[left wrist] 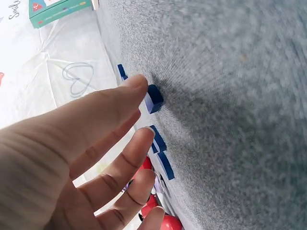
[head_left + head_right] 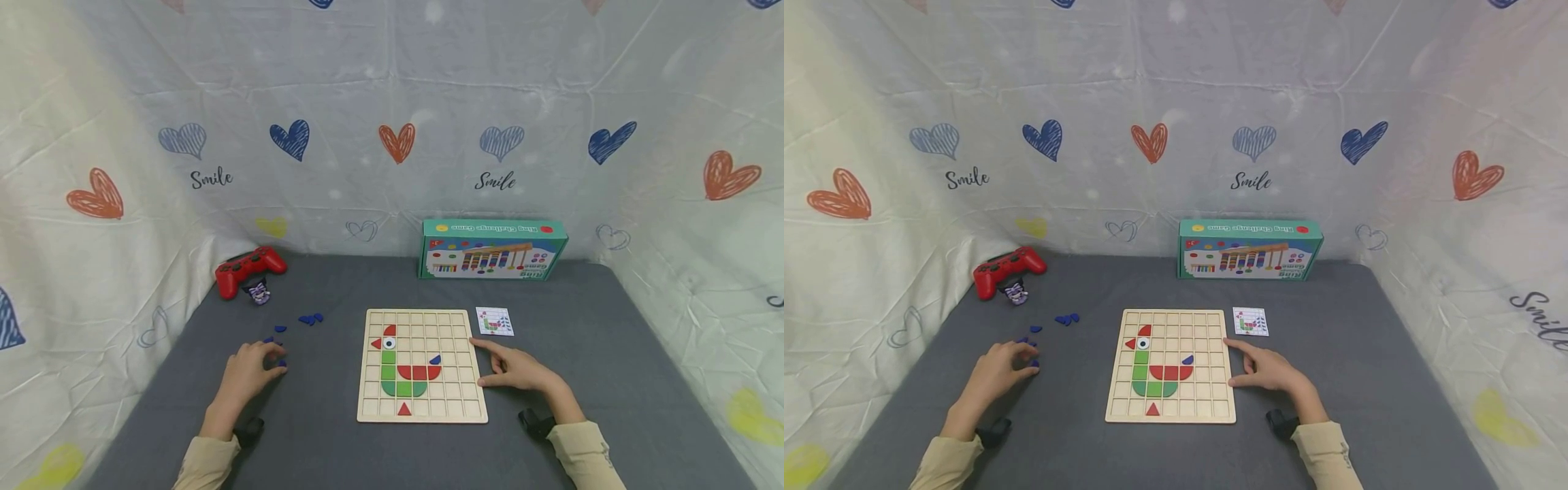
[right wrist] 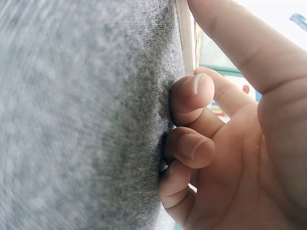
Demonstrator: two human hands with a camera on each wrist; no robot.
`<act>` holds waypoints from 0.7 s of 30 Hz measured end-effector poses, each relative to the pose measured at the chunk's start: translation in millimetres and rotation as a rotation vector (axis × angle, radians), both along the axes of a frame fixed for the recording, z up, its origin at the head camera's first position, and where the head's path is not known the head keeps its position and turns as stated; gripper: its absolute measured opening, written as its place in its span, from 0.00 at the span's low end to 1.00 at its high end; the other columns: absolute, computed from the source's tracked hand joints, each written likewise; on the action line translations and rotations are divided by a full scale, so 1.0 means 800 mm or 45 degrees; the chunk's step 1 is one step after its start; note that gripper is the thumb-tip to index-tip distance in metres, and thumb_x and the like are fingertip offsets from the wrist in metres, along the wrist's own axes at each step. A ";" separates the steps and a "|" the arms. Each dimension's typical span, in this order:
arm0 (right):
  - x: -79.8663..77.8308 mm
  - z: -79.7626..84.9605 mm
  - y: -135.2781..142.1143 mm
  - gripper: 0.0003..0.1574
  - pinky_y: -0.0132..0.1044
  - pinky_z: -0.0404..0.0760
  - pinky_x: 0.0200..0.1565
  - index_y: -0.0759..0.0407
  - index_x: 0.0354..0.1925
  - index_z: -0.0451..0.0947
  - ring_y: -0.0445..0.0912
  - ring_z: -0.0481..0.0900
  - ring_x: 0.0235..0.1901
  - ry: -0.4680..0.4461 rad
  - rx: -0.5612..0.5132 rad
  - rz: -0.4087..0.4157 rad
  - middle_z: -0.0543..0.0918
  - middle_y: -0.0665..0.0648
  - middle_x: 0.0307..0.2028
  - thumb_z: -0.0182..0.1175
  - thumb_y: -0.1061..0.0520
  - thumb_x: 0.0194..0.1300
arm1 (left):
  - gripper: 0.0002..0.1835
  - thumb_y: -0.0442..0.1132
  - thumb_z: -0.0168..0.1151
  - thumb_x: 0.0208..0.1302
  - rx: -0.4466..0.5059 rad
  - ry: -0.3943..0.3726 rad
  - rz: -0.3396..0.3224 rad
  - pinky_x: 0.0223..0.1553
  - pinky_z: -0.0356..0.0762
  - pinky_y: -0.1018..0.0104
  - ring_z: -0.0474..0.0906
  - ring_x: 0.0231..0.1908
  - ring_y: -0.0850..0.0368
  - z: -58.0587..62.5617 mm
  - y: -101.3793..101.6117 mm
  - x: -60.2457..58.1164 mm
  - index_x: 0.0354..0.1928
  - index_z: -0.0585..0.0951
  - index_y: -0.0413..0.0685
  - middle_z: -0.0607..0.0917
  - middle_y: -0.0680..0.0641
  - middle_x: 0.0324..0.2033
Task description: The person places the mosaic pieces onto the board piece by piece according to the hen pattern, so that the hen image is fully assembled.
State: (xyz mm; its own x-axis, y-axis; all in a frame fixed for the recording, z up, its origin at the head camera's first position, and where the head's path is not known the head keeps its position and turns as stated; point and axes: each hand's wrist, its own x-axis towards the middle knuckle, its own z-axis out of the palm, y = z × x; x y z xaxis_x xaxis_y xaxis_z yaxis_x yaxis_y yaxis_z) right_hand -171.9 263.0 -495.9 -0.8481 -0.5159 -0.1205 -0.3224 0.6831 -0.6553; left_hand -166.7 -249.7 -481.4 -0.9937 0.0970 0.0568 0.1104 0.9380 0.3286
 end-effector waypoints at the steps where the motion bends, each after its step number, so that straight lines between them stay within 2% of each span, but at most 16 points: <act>1: 0.000 0.000 0.000 0.50 0.28 0.61 0.20 0.52 0.68 0.59 0.35 0.60 0.15 -0.002 0.000 -0.001 0.67 0.46 0.17 0.66 0.40 0.52 | 0.15 0.43 0.72 0.47 -0.001 -0.004 0.003 0.36 0.66 0.45 0.72 0.36 0.48 0.000 0.000 0.000 0.39 0.84 0.51 0.80 0.51 0.30; 12: -0.003 -0.002 0.001 0.49 0.28 0.62 0.20 0.53 0.68 0.58 0.35 0.61 0.15 -0.026 -0.025 0.015 0.68 0.46 0.18 0.65 0.41 0.53 | 0.11 0.39 0.71 0.48 -0.007 0.001 0.021 0.33 0.68 0.48 0.75 0.31 0.51 -0.001 0.001 -0.001 0.35 0.84 0.47 0.81 0.54 0.24; 21: -0.002 -0.001 0.001 0.50 0.28 0.61 0.21 0.53 0.68 0.58 0.35 0.61 0.15 -0.033 -0.024 0.007 0.68 0.46 0.18 0.65 0.40 0.53 | 0.07 0.37 0.70 0.49 0.001 0.019 0.003 0.35 0.68 0.47 0.75 0.34 0.48 -0.001 0.006 -0.002 0.32 0.85 0.47 0.82 0.54 0.24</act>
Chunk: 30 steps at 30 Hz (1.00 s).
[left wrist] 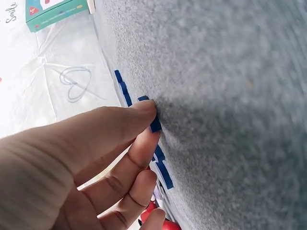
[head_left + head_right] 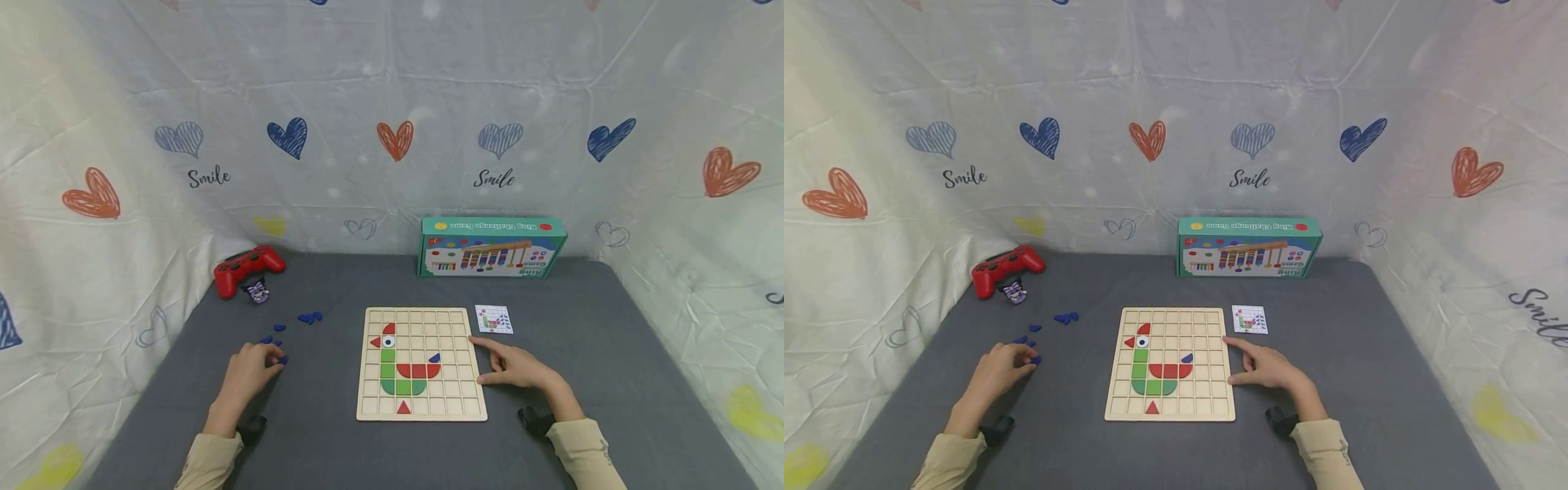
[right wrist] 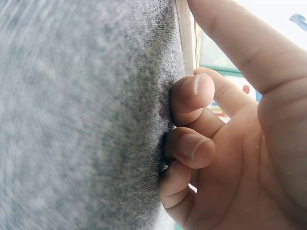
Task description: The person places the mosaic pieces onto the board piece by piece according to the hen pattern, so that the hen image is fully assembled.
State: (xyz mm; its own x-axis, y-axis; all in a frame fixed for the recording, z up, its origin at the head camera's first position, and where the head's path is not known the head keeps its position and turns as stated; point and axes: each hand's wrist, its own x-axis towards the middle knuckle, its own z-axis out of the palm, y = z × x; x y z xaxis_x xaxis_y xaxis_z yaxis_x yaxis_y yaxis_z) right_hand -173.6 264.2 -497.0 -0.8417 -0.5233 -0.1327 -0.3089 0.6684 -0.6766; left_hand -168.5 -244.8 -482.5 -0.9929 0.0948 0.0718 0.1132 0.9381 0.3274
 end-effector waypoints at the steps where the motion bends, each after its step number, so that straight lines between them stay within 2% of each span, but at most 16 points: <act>1: 0.000 0.000 0.000 0.49 0.28 0.61 0.21 0.53 0.68 0.58 0.35 0.61 0.15 0.000 0.001 0.000 0.68 0.47 0.18 0.65 0.40 0.53 | 0.07 0.36 0.70 0.49 -0.001 0.005 -0.003 0.35 0.69 0.46 0.75 0.33 0.48 0.000 0.001 0.000 0.32 0.85 0.47 0.82 0.54 0.24; 6: 0.000 0.001 -0.001 0.49 0.29 0.62 0.21 0.53 0.68 0.58 0.35 0.61 0.15 0.001 0.000 0.000 0.68 0.47 0.18 0.66 0.41 0.53 | 0.07 0.36 0.70 0.48 0.007 0.022 -0.019 0.34 0.70 0.48 0.76 0.32 0.49 0.004 0.008 0.001 0.32 0.85 0.48 0.82 0.54 0.24; 14: 0.001 0.001 -0.002 0.49 0.28 0.61 0.20 0.53 0.68 0.59 0.35 0.60 0.15 0.011 0.009 -0.010 0.67 0.46 0.18 0.66 0.41 0.53 | 0.07 0.36 0.69 0.49 0.042 0.039 -0.089 0.33 0.69 0.51 0.73 0.32 0.52 0.013 0.026 0.002 0.33 0.85 0.48 0.82 0.53 0.25; 22: 0.002 0.000 -0.001 0.50 0.28 0.61 0.20 0.54 0.68 0.59 0.34 0.59 0.15 0.038 0.006 0.000 0.66 0.46 0.18 0.66 0.41 0.53 | 0.06 0.38 0.70 0.49 0.054 0.091 -0.133 0.37 0.70 0.50 0.73 0.32 0.54 0.001 0.046 -0.010 0.32 0.85 0.52 0.82 0.55 0.26; 30: 0.002 0.001 -0.001 0.49 0.28 0.61 0.21 0.53 0.68 0.59 0.35 0.60 0.15 0.034 0.004 0.004 0.67 0.46 0.18 0.66 0.41 0.53 | 0.07 0.37 0.71 0.48 0.084 0.094 -0.181 0.39 0.69 0.50 0.71 0.32 0.57 0.004 0.080 -0.012 0.32 0.85 0.52 0.82 0.55 0.26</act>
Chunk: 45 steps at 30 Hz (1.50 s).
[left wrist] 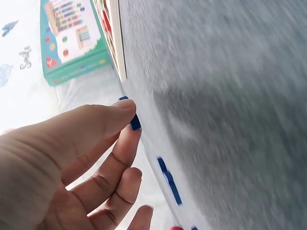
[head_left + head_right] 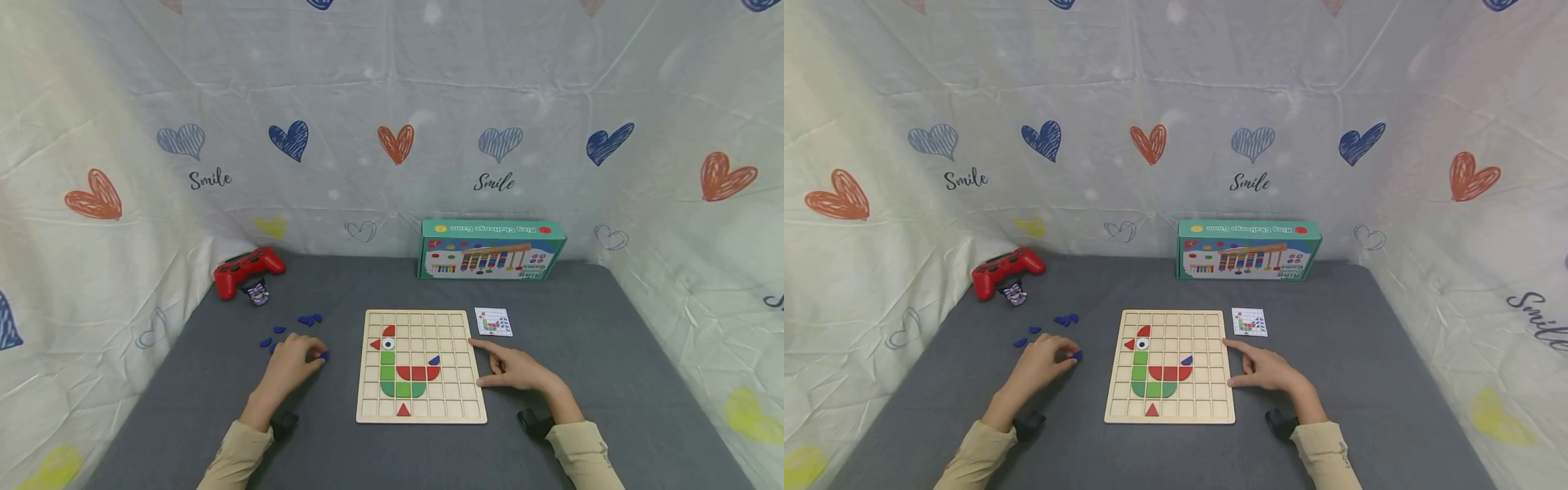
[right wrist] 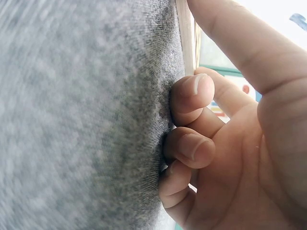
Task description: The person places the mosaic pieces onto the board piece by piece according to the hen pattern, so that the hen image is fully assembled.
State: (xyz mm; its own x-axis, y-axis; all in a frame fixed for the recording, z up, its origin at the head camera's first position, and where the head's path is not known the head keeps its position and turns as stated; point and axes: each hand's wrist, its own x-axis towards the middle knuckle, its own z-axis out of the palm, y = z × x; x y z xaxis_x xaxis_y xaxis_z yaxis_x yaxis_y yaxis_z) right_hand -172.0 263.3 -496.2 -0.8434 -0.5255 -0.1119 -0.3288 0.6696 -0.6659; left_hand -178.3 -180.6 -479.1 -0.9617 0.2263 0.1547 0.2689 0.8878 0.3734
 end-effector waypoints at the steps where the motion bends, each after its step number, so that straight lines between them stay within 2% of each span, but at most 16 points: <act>1: 0.000 0.000 0.000 0.49 0.28 0.61 0.21 0.53 0.68 0.59 0.35 0.60 0.15 -0.002 0.000 0.002 0.67 0.46 0.18 0.66 0.41 0.53 | 0.07 0.37 0.71 0.48 -0.001 0.005 -0.007 0.39 0.69 0.50 0.71 0.32 0.57 0.000 0.004 0.000 0.32 0.85 0.52 0.82 0.55 0.25; 15: 0.002 0.003 -0.001 0.49 0.28 0.61 0.21 0.55 0.68 0.59 0.35 0.60 0.16 -0.017 -0.004 0.016 0.68 0.47 0.19 0.66 0.42 0.54 | 0.08 0.38 0.72 0.47 0.002 0.052 -0.114 0.39 0.69 0.53 0.72 0.33 0.58 -0.001 0.063 -0.006 0.32 0.85 0.53 0.80 0.58 0.24; 23: 0.001 0.003 -0.002 0.49 0.28 0.61 0.21 0.55 0.68 0.59 0.35 0.60 0.16 -0.012 -0.002 0.018 0.68 0.47 0.18 0.66 0.43 0.54 | 0.08 0.39 0.71 0.49 -0.014 0.013 -0.195 0.39 0.67 0.56 0.69 0.33 0.60 0.002 0.099 -0.009 0.33 0.86 0.54 0.79 0.58 0.24; 27: 0.001 0.003 -0.002 0.49 0.28 0.60 0.21 0.55 0.68 0.59 0.35 0.60 0.16 -0.010 0.001 0.019 0.68 0.47 0.19 0.66 0.43 0.54 | 0.07 0.38 0.70 0.48 0.006 0.036 -0.246 0.40 0.69 0.54 0.70 0.33 0.59 0.005 0.112 -0.011 0.33 0.86 0.53 0.82 0.56 0.26; 34: 0.001 0.003 -0.002 0.48 0.28 0.60 0.21 0.55 0.68 0.59 0.34 0.60 0.16 -0.010 -0.006 0.019 0.67 0.47 0.18 0.66 0.43 0.54 | 0.05 0.39 0.69 0.51 0.028 0.039 -0.324 0.37 0.68 0.56 0.69 0.32 0.59 0.006 0.133 -0.020 0.32 0.86 0.53 0.81 0.56 0.24; 41: 0.001 0.002 -0.001 0.48 0.28 0.60 0.21 0.55 0.68 0.59 0.34 0.60 0.16 -0.012 0.002 0.010 0.68 0.46 0.19 0.66 0.43 0.54 | 0.05 0.40 0.69 0.51 -0.023 0.092 -0.390 0.34 0.68 0.61 0.69 0.29 0.61 0.007 0.152 -0.027 0.32 0.85 0.56 0.83 0.58 0.25; 45: 0.001 0.001 -0.001 0.48 0.28 0.61 0.21 0.54 0.68 0.59 0.34 0.60 0.16 -0.010 0.004 0.007 0.68 0.46 0.19 0.66 0.43 0.54 | 0.06 0.39 0.69 0.51 -0.039 0.089 -0.407 0.34 0.67 0.63 0.69 0.29 0.61 0.008 0.164 -0.031 0.33 0.86 0.55 0.83 0.58 0.25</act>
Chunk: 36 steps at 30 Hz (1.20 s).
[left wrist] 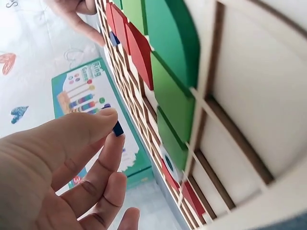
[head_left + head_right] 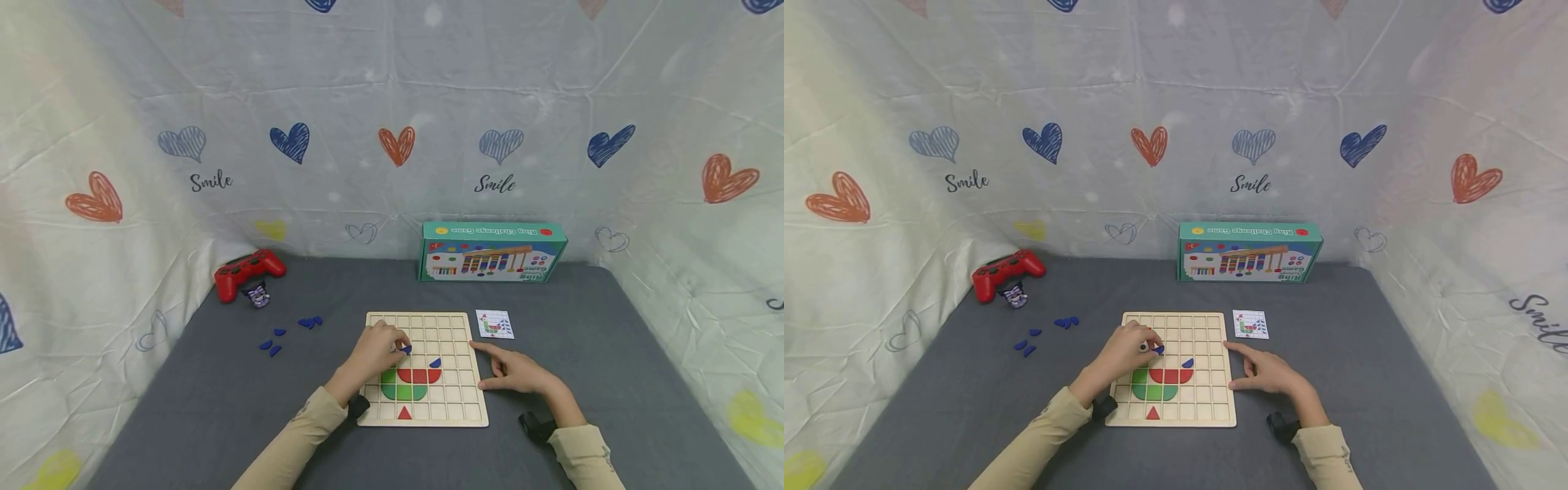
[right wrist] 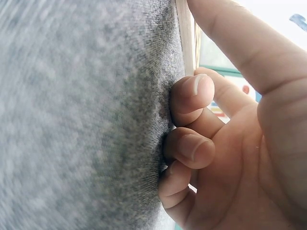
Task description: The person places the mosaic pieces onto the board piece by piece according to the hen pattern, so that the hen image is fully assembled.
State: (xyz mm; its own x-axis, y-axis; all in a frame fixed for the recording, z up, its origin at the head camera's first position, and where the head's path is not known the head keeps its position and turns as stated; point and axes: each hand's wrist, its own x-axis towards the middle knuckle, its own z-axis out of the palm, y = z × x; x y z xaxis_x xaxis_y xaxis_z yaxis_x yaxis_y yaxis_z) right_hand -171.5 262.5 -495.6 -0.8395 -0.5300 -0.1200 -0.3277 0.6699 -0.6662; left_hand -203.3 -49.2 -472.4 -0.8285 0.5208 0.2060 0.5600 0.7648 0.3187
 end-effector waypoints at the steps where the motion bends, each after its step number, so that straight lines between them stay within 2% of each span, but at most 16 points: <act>1: 0.000 0.000 0.000 0.48 0.28 0.60 0.21 0.54 0.68 0.59 0.34 0.60 0.16 -0.001 0.002 -0.001 0.68 0.46 0.19 0.66 0.43 0.54 | 0.06 0.39 0.68 0.50 -0.003 -0.003 -0.003 0.33 0.67 0.63 0.69 0.29 0.61 0.000 0.003 -0.001 0.33 0.86 0.55 0.83 0.57 0.25; 8: 0.000 0.001 -0.001 0.48 0.28 0.60 0.21 0.54 0.68 0.59 0.35 0.60 0.16 -0.015 0.016 -0.018 0.67 0.46 0.19 0.66 0.42 0.54 | 0.06 0.39 0.68 0.51 -0.051 -0.036 -0.001 0.36 0.67 0.61 0.69 0.30 0.61 0.003 0.027 -0.005 0.33 0.86 0.56 0.82 0.58 0.25; 19: 0.000 0.003 -0.002 0.49 0.28 0.59 0.21 0.54 0.68 0.59 0.35 0.60 0.16 -0.006 0.038 -0.035 0.66 0.46 0.18 0.66 0.42 0.53 | 0.06 0.45 0.69 0.53 -0.087 -0.064 -0.037 0.37 0.67 0.63 0.71 0.34 0.60 0.005 0.057 -0.013 0.34 0.86 0.58 0.83 0.59 0.26; 24: 0.001 0.003 -0.002 0.48 0.28 0.59 0.20 0.54 0.67 0.59 0.34 0.60 0.16 -0.012 0.043 -0.044 0.66 0.45 0.18 0.66 0.42 0.53 | 0.05 0.43 0.69 0.53 -0.106 -0.087 -0.053 0.41 0.68 0.59 0.71 0.34 0.59 0.006 0.068 -0.019 0.34 0.86 0.57 0.81 0.58 0.24; 27: 0.002 0.003 -0.002 0.48 0.28 0.60 0.20 0.54 0.68 0.59 0.35 0.60 0.15 -0.012 0.036 -0.038 0.67 0.45 0.18 0.66 0.42 0.53 | 0.05 0.41 0.68 0.54 -0.111 -0.100 -0.070 0.42 0.69 0.56 0.71 0.34 0.59 0.004 0.074 -0.025 0.34 0.86 0.56 0.81 0.58 0.23; 31: 0.001 0.003 -0.002 0.48 0.28 0.60 0.20 0.54 0.68 0.59 0.35 0.60 0.15 -0.009 0.022 -0.026 0.67 0.46 0.18 0.66 0.41 0.53 | 0.05 0.42 0.67 0.55 -0.138 -0.098 -0.090 0.41 0.69 0.59 0.70 0.32 0.60 -0.001 0.082 -0.031 0.34 0.86 0.57 0.81 0.59 0.23; 36: 0.000 0.001 -0.001 0.48 0.28 0.60 0.20 0.53 0.68 0.59 0.35 0.60 0.15 -0.004 0.022 -0.024 0.67 0.46 0.18 0.66 0.41 0.53 | 0.05 0.44 0.67 0.55 -0.179 -0.087 -0.102 0.43 0.69 0.59 0.72 0.35 0.59 -0.005 0.093 -0.035 0.34 0.86 0.58 0.83 0.59 0.26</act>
State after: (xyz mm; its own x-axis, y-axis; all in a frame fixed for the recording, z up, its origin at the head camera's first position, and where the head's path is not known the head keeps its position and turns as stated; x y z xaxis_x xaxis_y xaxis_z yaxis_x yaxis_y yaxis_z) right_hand -171.7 262.1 -495.1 -0.8490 -0.5118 -0.1313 -0.3129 0.6874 -0.6554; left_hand -230.9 25.5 -476.3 -0.7928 0.6054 0.0710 0.6016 0.7584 0.2508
